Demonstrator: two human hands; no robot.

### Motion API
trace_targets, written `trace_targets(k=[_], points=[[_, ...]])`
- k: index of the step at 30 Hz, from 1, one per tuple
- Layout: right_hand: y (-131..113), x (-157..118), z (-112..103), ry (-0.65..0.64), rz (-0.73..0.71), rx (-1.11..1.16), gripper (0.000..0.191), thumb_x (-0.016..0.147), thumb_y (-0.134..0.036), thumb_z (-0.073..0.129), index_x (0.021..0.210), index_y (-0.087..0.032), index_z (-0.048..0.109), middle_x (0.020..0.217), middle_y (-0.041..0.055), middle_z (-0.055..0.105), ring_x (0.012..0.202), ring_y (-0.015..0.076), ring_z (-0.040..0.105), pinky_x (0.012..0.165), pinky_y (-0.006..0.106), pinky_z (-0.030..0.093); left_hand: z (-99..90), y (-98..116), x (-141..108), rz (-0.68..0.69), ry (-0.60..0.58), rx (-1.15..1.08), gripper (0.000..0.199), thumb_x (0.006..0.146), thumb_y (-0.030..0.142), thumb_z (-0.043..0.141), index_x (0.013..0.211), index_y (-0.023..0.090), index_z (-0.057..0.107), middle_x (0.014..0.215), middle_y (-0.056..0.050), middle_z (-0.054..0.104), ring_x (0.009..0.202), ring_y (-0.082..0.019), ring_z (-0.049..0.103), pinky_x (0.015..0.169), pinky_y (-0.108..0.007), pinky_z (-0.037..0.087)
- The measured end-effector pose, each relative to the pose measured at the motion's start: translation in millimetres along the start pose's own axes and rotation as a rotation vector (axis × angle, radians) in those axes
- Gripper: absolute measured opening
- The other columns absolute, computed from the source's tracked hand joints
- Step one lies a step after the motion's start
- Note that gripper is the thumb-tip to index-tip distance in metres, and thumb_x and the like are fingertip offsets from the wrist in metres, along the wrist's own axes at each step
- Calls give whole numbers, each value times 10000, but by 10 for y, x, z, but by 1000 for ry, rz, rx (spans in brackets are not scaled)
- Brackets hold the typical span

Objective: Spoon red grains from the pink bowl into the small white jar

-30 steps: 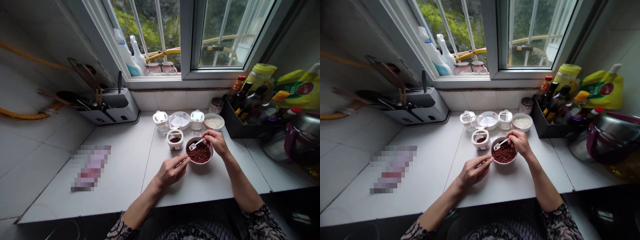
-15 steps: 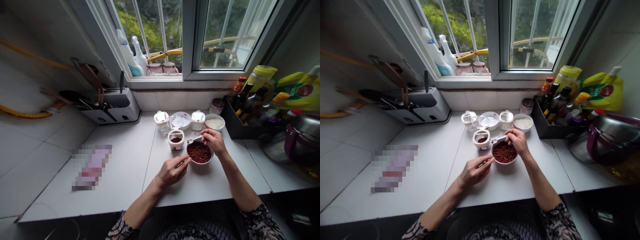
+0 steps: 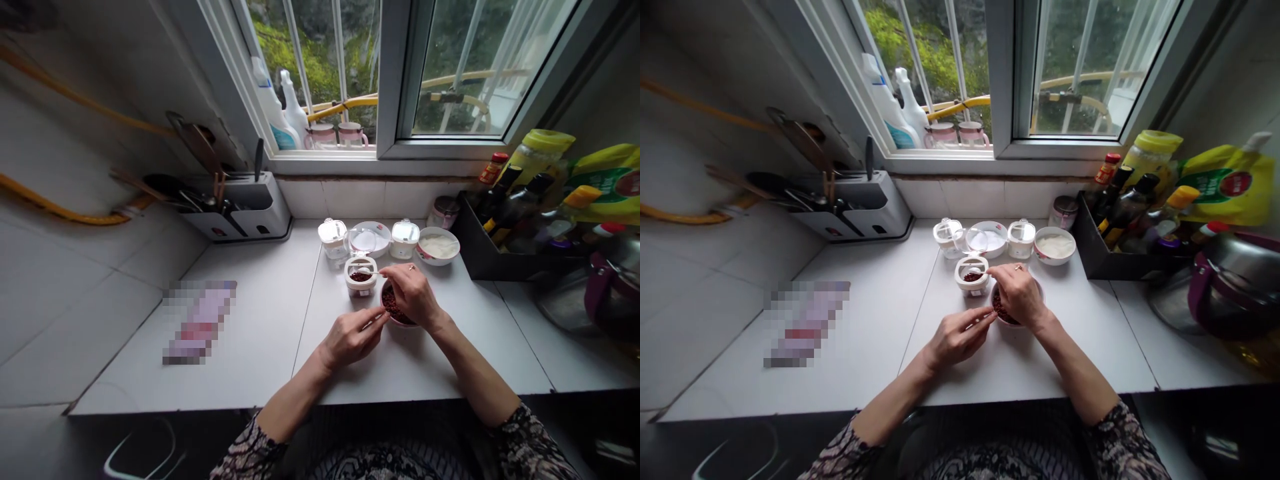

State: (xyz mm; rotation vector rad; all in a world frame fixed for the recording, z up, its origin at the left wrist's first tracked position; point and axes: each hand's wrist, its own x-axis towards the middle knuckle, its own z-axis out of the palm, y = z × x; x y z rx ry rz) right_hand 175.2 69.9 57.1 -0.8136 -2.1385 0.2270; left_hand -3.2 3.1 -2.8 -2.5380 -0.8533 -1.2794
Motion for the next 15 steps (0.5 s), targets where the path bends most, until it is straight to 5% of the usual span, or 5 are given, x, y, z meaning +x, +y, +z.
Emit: trace_targets(k=[6,10,15], points=[[128,-70,-284,163,345,174,178,893,-232,465,844,-205,634,729,38,659,689,189,610,696,318,483,-17,8,-6,-12,-22,-4,339,943,109,504,1273,149,575,1080,-130,711,899,-172,723,736,-267,627],[248,-122,-452,48,414,221,163,811,-231,463,717,-209,594,600,-2,575,581,158,538,616,282,439,-27,4,-30,-22,-55,-15,356,951,111,485,1296,146,563,1100,-139,705,934,-180,721,755,-273,627],[244,-132,-412,-75,390,183,175,785,-221,451,685,-205,595,605,3,592,567,145,520,593,265,396,-29,-1,-48,-28,-66,-15,407,947,106,489,1347,161,535,1111,-139,703,956,-183,717,789,-271,619]])
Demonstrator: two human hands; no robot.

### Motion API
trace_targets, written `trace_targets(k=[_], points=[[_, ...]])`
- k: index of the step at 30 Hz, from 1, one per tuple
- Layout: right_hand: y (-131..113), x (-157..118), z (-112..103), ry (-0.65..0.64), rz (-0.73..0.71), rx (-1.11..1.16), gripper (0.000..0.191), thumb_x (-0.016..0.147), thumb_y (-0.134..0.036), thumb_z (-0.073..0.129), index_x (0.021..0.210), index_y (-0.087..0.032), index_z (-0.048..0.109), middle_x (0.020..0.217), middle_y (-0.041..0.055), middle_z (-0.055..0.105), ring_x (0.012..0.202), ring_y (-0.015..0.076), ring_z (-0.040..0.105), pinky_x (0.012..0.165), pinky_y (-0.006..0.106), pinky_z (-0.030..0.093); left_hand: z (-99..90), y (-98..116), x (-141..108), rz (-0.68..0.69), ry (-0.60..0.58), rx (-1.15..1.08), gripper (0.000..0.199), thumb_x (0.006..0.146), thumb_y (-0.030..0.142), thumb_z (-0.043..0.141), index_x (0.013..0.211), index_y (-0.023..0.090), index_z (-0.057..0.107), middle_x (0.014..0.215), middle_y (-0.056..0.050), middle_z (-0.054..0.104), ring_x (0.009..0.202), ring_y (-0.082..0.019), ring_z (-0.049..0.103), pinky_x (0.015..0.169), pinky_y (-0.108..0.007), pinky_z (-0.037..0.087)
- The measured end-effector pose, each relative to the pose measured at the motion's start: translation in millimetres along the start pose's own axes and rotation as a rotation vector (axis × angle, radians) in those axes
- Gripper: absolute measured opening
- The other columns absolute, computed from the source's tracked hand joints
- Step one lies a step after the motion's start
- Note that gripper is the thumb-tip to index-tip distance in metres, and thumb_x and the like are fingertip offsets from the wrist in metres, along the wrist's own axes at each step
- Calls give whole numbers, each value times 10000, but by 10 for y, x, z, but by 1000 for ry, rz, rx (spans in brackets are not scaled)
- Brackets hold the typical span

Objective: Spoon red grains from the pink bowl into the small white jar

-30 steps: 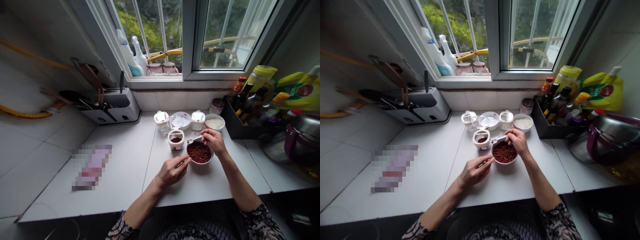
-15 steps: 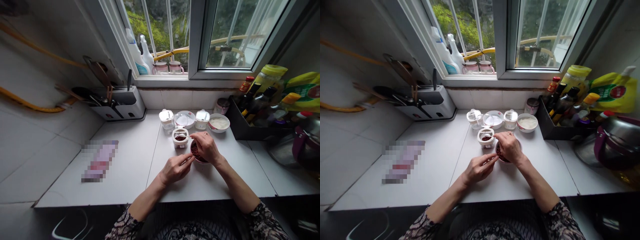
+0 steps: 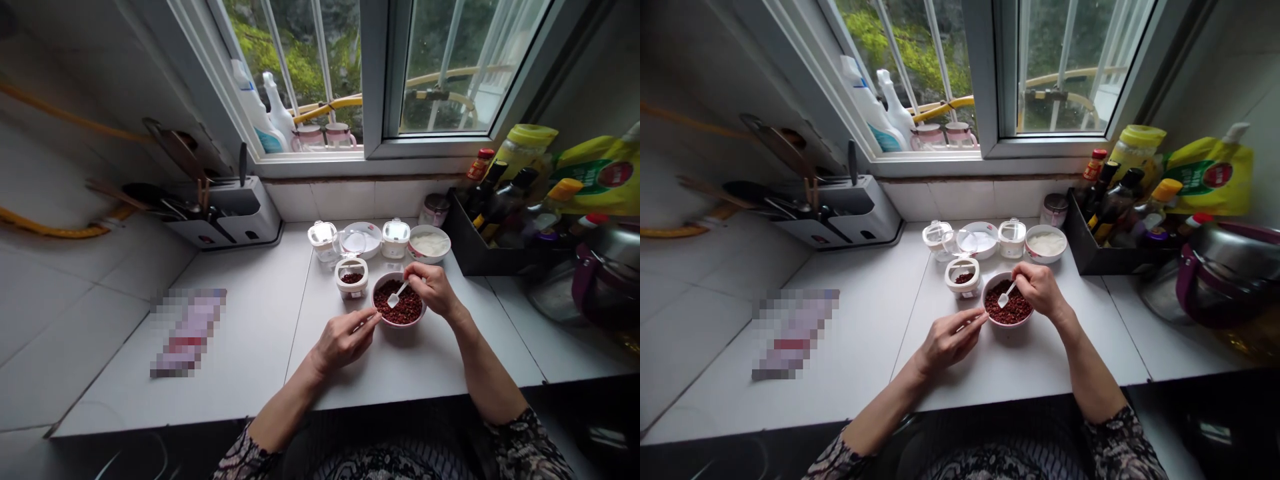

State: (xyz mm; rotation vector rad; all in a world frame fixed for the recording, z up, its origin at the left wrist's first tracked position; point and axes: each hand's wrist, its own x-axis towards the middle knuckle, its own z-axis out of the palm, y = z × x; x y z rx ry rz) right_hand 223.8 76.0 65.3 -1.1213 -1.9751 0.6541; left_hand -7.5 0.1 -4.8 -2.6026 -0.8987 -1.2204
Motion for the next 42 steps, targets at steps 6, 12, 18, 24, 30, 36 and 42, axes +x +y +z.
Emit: trace_targets(k=[6,12,18,24,30,36,42], points=[[-48,-22,141,-78,-24,3,183,794,-203,439,702,-206,596,639,4,621,579,142,528,606,262,395,-11,4,14,3,-7,-14,432,939,86,491,1363,160,522,1116,-141,701,948,-182,717,780,-268,618],[0,-10,77,-9,28,39,184,790,-200,441,697,-207,600,616,-5,594,600,151,546,615,262,413,-11,5,9,-3,-7,-4,409,945,100,494,1347,164,537,1121,-141,701,955,-182,719,806,-269,616],[32,1,80,6,42,29,180,781,-204,438,691,-215,594,589,-10,570,583,152,532,601,265,400,-10,3,6,-1,-14,2,401,949,110,489,1343,167,539,1117,-142,703,951,-185,722,797,-268,619],[23,2,76,13,45,14,183,785,-208,439,690,-215,596,605,-6,591,573,151,523,602,268,392,-14,10,14,2,-7,13,360,951,108,487,1298,155,568,1106,-139,705,943,-184,720,776,-269,625],[46,1,76,23,52,-23,188,782,-212,437,685,-210,598,625,4,606,595,158,543,627,274,402,-9,10,27,11,5,4,331,951,103,484,1265,142,580,1087,-137,708,927,-182,720,748,-269,629],[67,-5,94,16,62,4,190,783,-196,437,697,-207,606,609,-6,602,577,148,538,610,263,397,-3,7,18,7,5,3,320,951,104,495,1256,140,586,1094,-139,705,931,-181,717,757,-271,629],[45,-10,114,2,51,22,184,787,-190,440,703,-201,603,622,-1,613,594,150,549,602,258,404,-9,7,19,11,6,5,323,948,107,498,1260,137,578,1082,-140,706,921,-181,719,752,-267,622]])
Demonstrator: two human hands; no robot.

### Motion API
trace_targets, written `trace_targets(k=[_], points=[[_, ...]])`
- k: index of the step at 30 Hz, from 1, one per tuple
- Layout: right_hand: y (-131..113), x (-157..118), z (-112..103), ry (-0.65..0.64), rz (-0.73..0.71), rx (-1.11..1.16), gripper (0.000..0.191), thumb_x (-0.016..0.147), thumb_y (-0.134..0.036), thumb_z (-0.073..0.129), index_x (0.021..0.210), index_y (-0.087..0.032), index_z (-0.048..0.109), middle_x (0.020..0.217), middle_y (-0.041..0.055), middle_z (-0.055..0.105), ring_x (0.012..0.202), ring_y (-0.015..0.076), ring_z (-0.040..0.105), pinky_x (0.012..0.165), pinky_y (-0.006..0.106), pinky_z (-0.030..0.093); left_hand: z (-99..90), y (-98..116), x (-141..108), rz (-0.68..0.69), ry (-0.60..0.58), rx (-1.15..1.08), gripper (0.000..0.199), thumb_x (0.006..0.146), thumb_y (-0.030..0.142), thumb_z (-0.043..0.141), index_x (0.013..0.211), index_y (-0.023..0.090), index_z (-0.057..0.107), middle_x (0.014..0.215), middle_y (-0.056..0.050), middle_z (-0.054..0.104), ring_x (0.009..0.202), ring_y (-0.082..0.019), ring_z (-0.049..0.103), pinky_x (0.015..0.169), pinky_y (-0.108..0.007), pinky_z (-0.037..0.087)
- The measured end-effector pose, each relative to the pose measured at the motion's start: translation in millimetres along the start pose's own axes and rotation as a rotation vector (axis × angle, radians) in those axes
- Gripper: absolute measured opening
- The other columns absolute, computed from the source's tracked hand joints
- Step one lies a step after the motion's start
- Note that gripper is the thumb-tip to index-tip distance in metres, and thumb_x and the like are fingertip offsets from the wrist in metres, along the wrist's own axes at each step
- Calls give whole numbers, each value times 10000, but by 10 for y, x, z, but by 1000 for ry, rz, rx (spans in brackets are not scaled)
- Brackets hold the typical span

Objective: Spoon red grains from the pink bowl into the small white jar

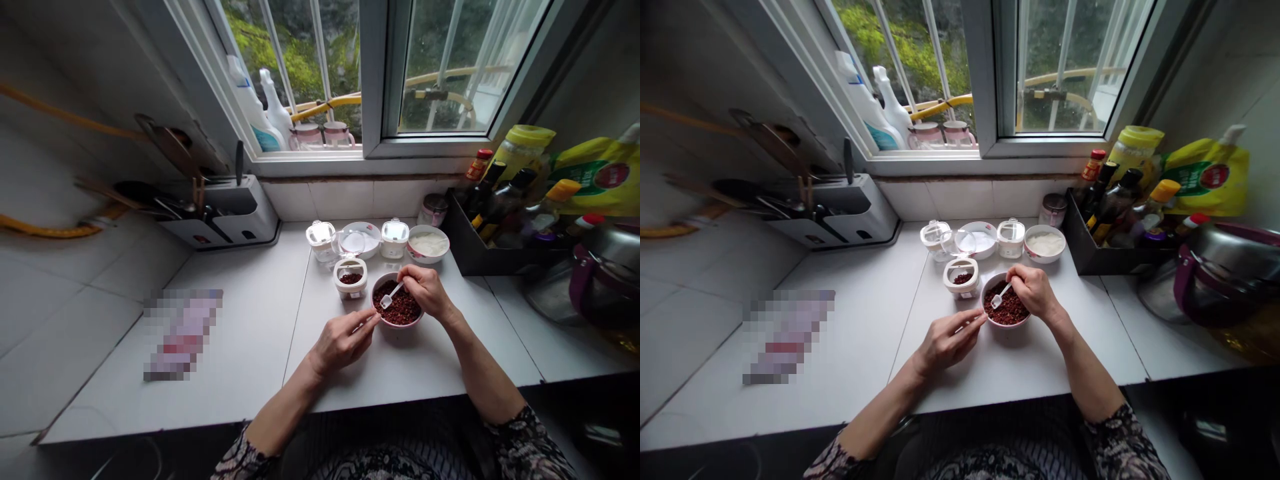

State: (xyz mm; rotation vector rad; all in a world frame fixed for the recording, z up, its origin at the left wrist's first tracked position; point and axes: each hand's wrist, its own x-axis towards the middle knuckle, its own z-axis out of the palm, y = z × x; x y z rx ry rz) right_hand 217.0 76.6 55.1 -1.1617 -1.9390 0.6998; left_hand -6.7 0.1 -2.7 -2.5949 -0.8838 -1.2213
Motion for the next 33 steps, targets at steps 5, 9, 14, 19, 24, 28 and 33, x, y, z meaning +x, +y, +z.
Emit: trace_targets(k=[5,9,14,19,24,28,33], points=[[-2,-5,20,-7,3,34,180,780,-185,442,704,-206,604,617,-6,610,603,152,554,596,256,406,4,-2,0,-4,4,-3,317,951,109,502,1257,140,574,1086,-138,706,914,-181,719,747,-272,623],[-7,-9,27,-10,28,71,172,768,-204,449,700,-207,607,599,-14,586,588,146,535,586,256,396,1,0,10,-3,1,-7,313,949,103,500,1250,136,577,1098,-140,702,924,-180,716,745,-272,622],[-15,9,-2,17,142,220,163,743,-243,466,698,-198,616,530,-30,532,517,132,488,541,256,387,1,-1,18,8,13,-8,294,944,96,505,1224,122,589,1089,-144,705,911,-186,715,732,-277,622],[0,44,-16,53,248,349,165,700,-282,497,694,-183,629,504,-29,537,463,112,453,484,246,360,8,-4,11,14,22,-8,300,943,107,510,1231,124,592,1087,-147,705,914,-188,717,735,-279,625],[2,130,29,109,289,437,162,710,-306,541,720,-176,637,519,-24,559,450,111,474,459,241,379,4,0,13,3,11,-4,301,949,109,505,1238,130,590,1095,-144,706,927,-183,721,757,-274,627],[-111,184,102,176,170,401,157,809,-304,544,820,-183,643,606,-11,610,519,127,546,516,251,455,-4,3,19,8,13,4,307,951,106,499,1243,142,587,1089,-135,710,931,-179,724,754,-266,631],[-259,154,246,210,-183,94,169,942,-217,476,943,-195,643,770,32,685,687,161,634,661,289,510,8,0,24,9,21,4,343,952,108,495,1286,151,561,1094,-135,709,926,-179,725,750,-272,632]])
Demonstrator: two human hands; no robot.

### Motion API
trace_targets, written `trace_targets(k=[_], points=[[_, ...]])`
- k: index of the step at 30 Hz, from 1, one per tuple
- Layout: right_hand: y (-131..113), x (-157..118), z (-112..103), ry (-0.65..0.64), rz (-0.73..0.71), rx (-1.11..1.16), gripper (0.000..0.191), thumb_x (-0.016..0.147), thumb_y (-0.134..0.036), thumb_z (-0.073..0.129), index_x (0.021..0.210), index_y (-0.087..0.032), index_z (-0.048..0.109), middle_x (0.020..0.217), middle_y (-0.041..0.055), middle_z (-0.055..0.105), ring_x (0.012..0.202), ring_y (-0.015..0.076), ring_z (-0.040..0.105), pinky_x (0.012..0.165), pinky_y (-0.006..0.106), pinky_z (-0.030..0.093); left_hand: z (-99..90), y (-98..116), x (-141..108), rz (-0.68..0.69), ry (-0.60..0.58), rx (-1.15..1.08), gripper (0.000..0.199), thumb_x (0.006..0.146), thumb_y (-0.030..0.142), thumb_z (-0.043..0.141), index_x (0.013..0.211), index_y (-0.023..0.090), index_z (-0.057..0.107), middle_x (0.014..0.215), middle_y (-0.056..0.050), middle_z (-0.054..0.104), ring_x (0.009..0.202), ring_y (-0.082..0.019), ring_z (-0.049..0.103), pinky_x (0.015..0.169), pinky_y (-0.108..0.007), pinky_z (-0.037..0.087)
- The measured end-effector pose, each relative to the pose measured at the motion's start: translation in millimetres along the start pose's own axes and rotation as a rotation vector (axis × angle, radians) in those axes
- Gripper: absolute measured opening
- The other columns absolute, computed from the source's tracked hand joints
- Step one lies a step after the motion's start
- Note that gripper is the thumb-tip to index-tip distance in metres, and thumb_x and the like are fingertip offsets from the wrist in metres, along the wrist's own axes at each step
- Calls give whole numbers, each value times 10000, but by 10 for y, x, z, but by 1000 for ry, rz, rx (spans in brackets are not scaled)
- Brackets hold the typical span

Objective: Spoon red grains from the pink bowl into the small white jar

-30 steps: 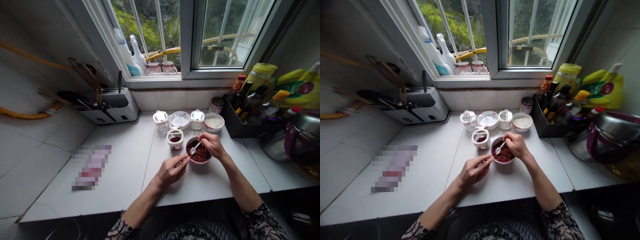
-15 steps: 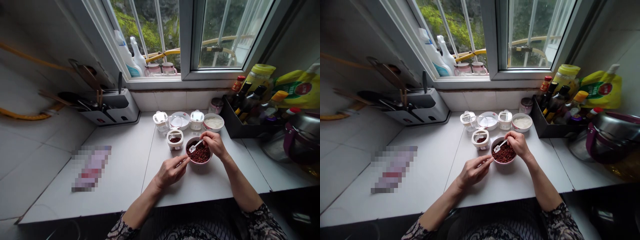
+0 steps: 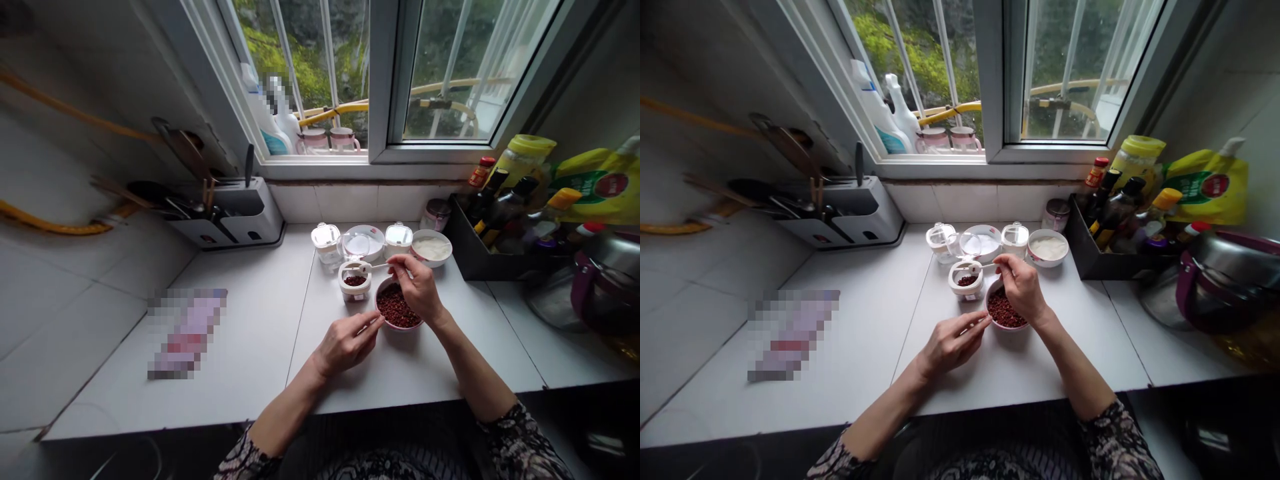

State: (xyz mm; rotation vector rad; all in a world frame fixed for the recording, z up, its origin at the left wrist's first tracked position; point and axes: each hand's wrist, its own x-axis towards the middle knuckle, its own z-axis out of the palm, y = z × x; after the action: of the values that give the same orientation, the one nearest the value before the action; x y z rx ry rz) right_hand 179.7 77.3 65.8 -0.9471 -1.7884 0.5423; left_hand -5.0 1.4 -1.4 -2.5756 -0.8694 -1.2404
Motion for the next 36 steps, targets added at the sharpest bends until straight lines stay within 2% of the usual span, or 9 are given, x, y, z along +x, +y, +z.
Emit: trace_targets(k=[4,6,8,10,12,14,17,20,36], points=[[-15,-42,56,-111,-366,-225,241,925,-89,434,974,-192,647,890,76,736,805,199,669,778,352,503,11,-5,2,3,25,2,346,949,108,497,1286,154,562,1077,-133,713,871,-172,727,717,-266,629],[-7,-47,4,-95,-432,-267,252,913,-71,433,966,-190,649,886,74,739,810,205,672,800,366,495,9,-3,-1,-1,17,4,339,943,100,503,1272,151,570,1075,-131,713,877,-173,726,722,-266,628],[14,-50,-108,-19,-363,-257,213,917,-108,456,941,-193,649,834,58,725,780,203,665,780,357,495,3,0,-9,-10,1,3,332,939,96,510,1260,146,577,1086,-131,711,905,-177,724,741,-269,627],[58,-57,-249,54,-188,-210,173,911,-161,477,894,-200,645,801,43,706,737,195,650,730,332,497,-3,2,-18,-20,-9,-2,339,939,101,512,1267,150,577,1096,-130,708,935,-179,721,761,-269,625],[120,-73,-368,8,-20,-184,182,885,-167,463,834,-207,634,759,29,684,689,184,628,691,308,484,-7,1,-24,-21,-10,-7,352,938,103,511,1281,155,573,1099,-129,707,945,-179,720,768,-266,623],[178,-93,-421,-85,54,-239,188,848,-172,465,758,-214,625,698,23,662,662,183,600,686,304,459,-10,-1,-23,-13,-11,-13,350,936,103,516,1279,147,573,1098,-136,706,934,-183,721,757,-268,623],[216,-126,-373,-209,76,-290,189,816,-176,468,710,-222,619,659,21,650,656,185,574,700,305,426,-12,-3,-10,-11,-8,-19,348,942,110,513,1283,145,571,1091,-141,707,922,-187,720,748,-272,622],[192,-148,-286,-258,72,-256,188,811,-167,462,728,-225,621,671,18,653,656,179,558,702,297,411,-12,1,2,-10,-3,-21,366,935,90,511,1292,150,568,1079,-135,709,915,-182,719,747,-266,618],[203,-131,-329,-133,285,52,156,775,-223,461,731,-205,610,558,-26,550,546,142,521,562,260,405,-8,-6,-8,-4,-1,-21,359,941,103,509,1293,147,566,1083,-139,706,920,-182,718,748,-263,616]])
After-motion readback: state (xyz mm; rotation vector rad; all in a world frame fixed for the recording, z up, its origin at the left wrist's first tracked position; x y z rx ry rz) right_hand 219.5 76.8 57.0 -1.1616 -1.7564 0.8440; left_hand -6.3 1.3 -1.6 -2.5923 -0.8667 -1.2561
